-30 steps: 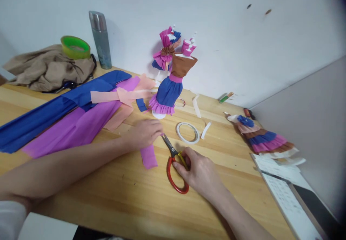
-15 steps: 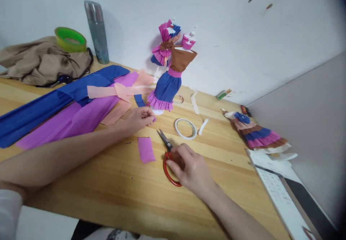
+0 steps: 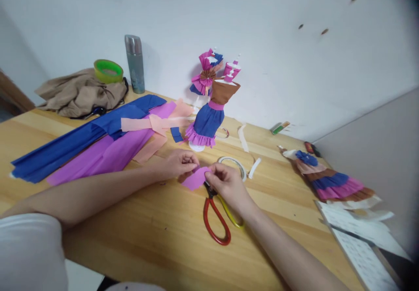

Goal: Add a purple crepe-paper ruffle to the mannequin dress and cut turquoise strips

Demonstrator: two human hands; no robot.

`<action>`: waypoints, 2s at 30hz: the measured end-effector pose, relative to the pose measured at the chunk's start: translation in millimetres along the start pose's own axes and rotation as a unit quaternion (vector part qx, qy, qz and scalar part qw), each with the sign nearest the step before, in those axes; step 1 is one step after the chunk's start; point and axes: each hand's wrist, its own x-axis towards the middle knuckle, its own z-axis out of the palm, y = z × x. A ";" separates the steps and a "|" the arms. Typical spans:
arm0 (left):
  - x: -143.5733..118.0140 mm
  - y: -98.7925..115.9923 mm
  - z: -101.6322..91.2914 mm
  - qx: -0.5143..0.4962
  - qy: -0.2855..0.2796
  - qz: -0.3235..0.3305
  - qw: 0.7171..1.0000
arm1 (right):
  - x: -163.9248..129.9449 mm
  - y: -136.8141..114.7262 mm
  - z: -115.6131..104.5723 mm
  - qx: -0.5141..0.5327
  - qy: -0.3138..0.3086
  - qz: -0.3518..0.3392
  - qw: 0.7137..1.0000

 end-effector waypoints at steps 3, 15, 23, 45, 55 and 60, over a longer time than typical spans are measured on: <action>6.4 -3.9 -2.4 -0.024 0.023 -0.002 0.999 | 19.2 1.8 3.4 -0.051 0.051 -0.028 0.997; 2.4 7.3 -2.1 -0.018 0.038 0.001 0.999 | 28.4 2.1 9.9 -0.033 0.051 -0.017 0.998; 1.9 14.8 -10.7 0.053 0.184 -0.052 0.980 | 29.4 9.4 -6.7 0.095 0.050 0.042 0.993; 21.8 40.1 -41.5 0.527 0.079 -0.039 0.845 | 48.9 15.6 -66.3 0.026 0.065 -0.001 0.998; 18.3 44.6 13.9 0.006 -0.029 -0.044 0.999 | 31.8 -14.5 -48.5 0.147 -0.064 -0.014 0.987; 9.5 48.2 8.5 -0.031 0.038 -0.088 0.995 | 34.4 -11.6 -57.3 0.177 -0.012 0.006 0.984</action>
